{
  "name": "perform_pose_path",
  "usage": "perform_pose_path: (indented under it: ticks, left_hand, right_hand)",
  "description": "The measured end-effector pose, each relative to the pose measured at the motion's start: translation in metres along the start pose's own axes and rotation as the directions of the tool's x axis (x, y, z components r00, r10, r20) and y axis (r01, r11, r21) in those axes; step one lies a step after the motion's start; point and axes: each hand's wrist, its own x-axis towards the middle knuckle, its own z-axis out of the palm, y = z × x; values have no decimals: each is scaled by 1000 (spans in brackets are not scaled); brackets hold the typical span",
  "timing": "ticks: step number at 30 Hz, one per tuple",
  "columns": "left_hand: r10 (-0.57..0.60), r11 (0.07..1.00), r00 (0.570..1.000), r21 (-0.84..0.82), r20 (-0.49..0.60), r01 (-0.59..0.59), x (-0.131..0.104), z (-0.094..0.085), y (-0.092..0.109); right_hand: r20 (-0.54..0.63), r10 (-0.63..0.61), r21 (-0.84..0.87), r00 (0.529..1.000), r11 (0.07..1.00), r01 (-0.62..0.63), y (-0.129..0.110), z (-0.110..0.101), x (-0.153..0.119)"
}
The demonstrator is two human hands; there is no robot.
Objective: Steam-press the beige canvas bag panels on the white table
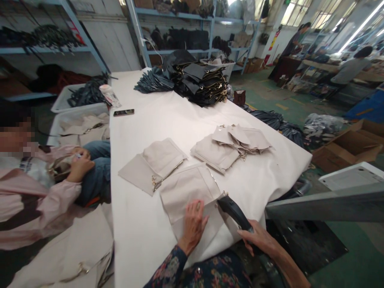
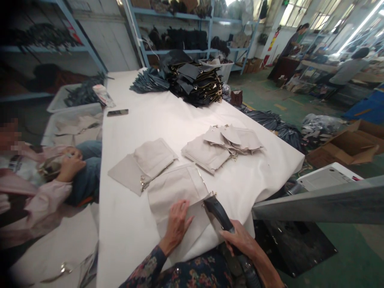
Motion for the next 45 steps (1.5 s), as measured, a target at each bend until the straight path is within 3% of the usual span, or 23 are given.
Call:
perform_pose_path:
  ticks: [3,5,9,14,17,20,23,26,31,34,36,39,42,45]
  left_hand:
    - [-81,997,995,15,56,81,13,-1,-5]
    - [-58,997,990,-33,127,63,16,7,-9]
    - [-37,992,986,-110,161,55,18,24,-20]
    - [-52,984,982,-160,184,82,24,27,-32]
    - [-60,986,979,-143,196,89,24,24,-32]
    - [-38,991,976,-118,216,65,22,16,-28]
    - [19,995,971,-95,238,4,26,2,-25]
    - [32,999,976,-20,216,-28,43,-26,-26]
    - [23,991,999,131,49,-29,85,-93,-20]
    - [169,956,984,250,-54,-151,91,-105,-7]
    - [312,911,950,287,-11,-296,80,-87,2]
    - [431,860,893,239,130,-450,50,-30,11]
    - [430,867,885,191,179,-460,19,24,16]
    - [389,895,901,152,189,-419,2,48,17]
  right_hand:
    - [-70,36,45,997,998,-33,7,-1,-17]
    - [-94,31,79,995,997,-23,12,-1,-25]
    - [-96,21,101,995,995,-11,18,-1,-31]
    - [-26,17,74,1000,997,-15,9,7,-20]
    - [28,3,61,1000,998,-4,1,16,-6]
    - [10,1,45,1000,999,-1,-3,21,5]
    - [-15,6,57,1000,998,-5,-3,16,2]
    - [-61,-7,76,998,997,12,-2,4,-12]
    - [-178,-39,73,983,996,53,-3,-14,-37]
    - [-208,-30,59,978,997,43,-5,-18,-47]
    - [-233,-28,54,972,998,41,-5,-19,-52]
    - [-235,-26,58,972,997,40,-4,-17,-58]
    - [-200,-23,53,980,998,34,-1,-13,-63]
    - [-205,9,45,979,999,0,6,-6,-66]
